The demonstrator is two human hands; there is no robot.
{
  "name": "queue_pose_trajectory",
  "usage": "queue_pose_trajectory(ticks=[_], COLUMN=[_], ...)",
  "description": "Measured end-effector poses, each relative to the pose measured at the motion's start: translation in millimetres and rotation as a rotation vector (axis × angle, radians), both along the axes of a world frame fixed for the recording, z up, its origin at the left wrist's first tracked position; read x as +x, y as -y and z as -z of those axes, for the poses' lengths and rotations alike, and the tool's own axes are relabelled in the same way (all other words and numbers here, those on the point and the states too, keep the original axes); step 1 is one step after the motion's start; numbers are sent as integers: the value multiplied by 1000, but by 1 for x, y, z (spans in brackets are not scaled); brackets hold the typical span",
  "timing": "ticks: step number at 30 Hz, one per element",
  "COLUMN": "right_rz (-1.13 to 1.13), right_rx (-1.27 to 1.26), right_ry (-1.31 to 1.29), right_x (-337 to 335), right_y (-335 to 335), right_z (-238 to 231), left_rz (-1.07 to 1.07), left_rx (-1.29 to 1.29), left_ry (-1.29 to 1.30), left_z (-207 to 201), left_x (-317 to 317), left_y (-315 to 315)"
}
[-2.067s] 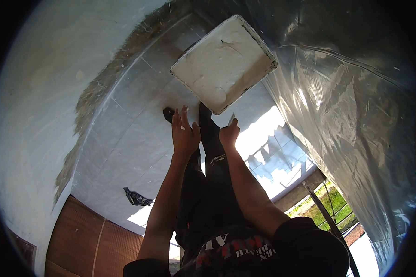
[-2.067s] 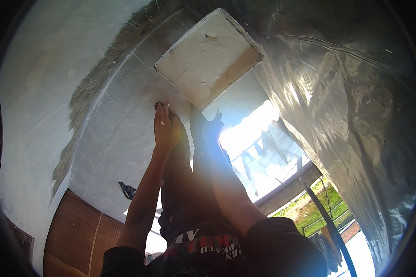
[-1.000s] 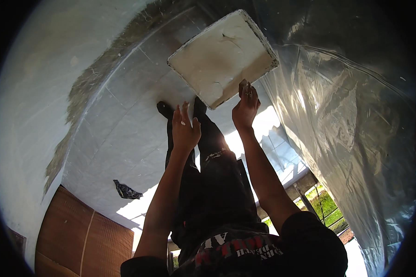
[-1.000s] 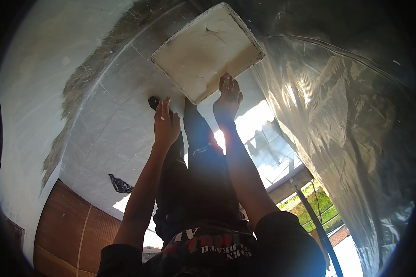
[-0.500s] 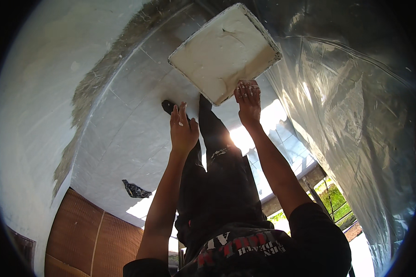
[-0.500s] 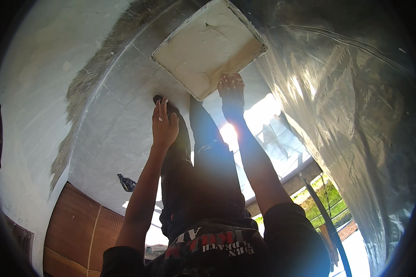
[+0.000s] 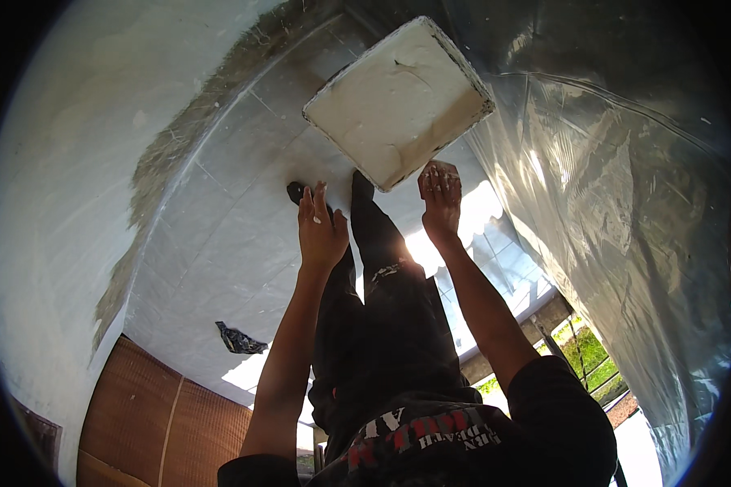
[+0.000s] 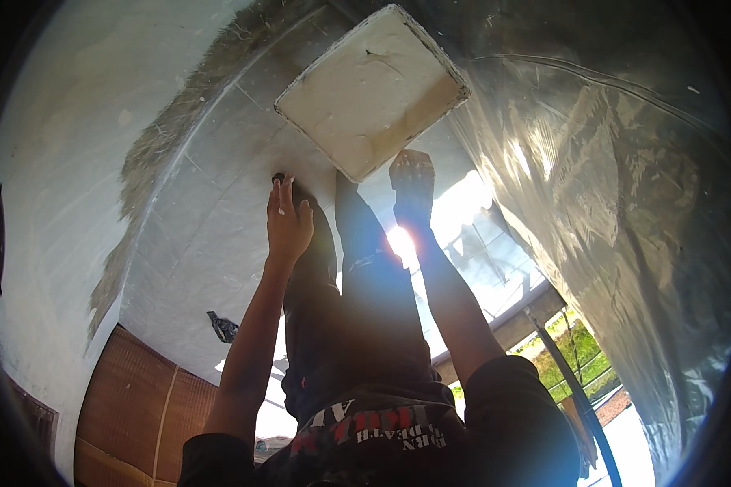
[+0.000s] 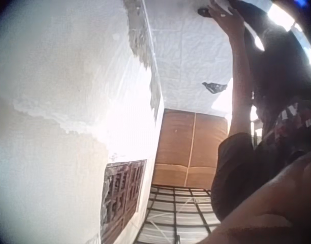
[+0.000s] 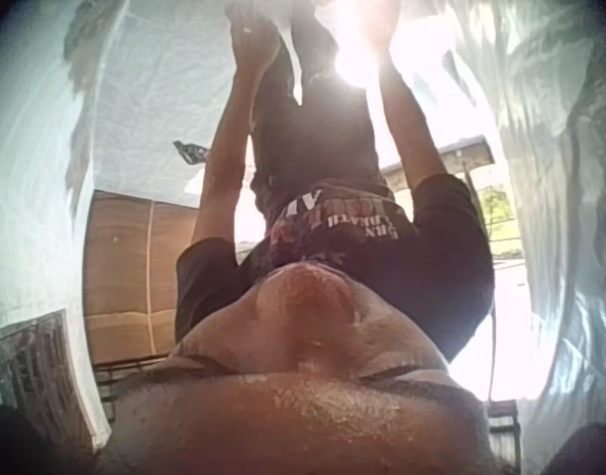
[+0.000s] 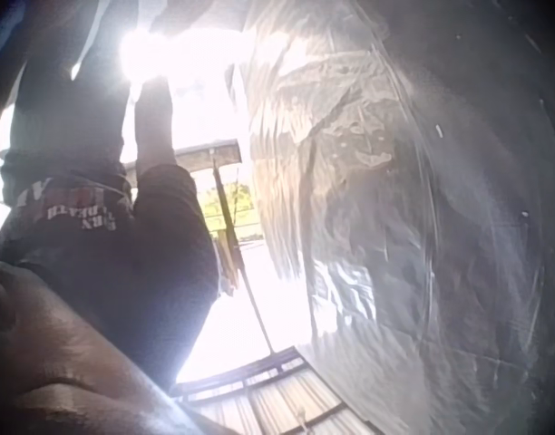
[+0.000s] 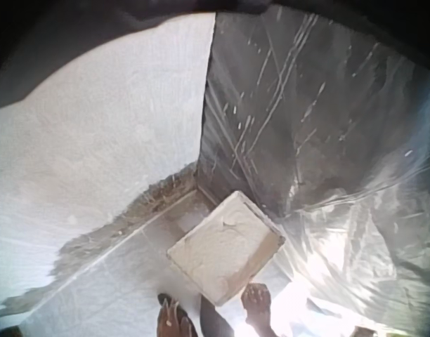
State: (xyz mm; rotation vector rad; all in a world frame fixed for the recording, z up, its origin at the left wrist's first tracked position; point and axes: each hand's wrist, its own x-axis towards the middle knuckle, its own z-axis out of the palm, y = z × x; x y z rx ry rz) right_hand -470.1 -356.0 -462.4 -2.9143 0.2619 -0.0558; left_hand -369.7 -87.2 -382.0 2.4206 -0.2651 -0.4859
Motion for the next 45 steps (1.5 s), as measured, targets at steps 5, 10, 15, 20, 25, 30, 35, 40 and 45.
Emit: queue_pose_trajectory(ticks=[5,10,15,20,25,30,35,40,45], right_rz=[338,722,612,356,45,35,-88,-50,10], right_rx=[454,1111,1402,940,605,567,293,-27,-45], right_ry=[-130,22,-78,-251,-595,-424,59,69,42], right_x=[19,24,52,125,167,150,95,51,35], right_y=[-24,35,64,70,94,68,32,6,8], right_z=[-50,-41,-42,-77,-73,-76,-37,3,22], left_rz=[-30,-8,12,-4,-3,-39,-41,1,69], left_rx=[-12,-43,-30,-7,-27,-12,-11,-11,-19], left_ry=[22,15,31,29,17,23,12,-19,-58], left_z=[-2,1,-1,-3,1,2,16,36,53], left_x=[-4,-5,-6,-3,-6,-11,-14,-19,-30], left_y=[-15,-2,-5,-10,-3,-12,-11,-2,-2])
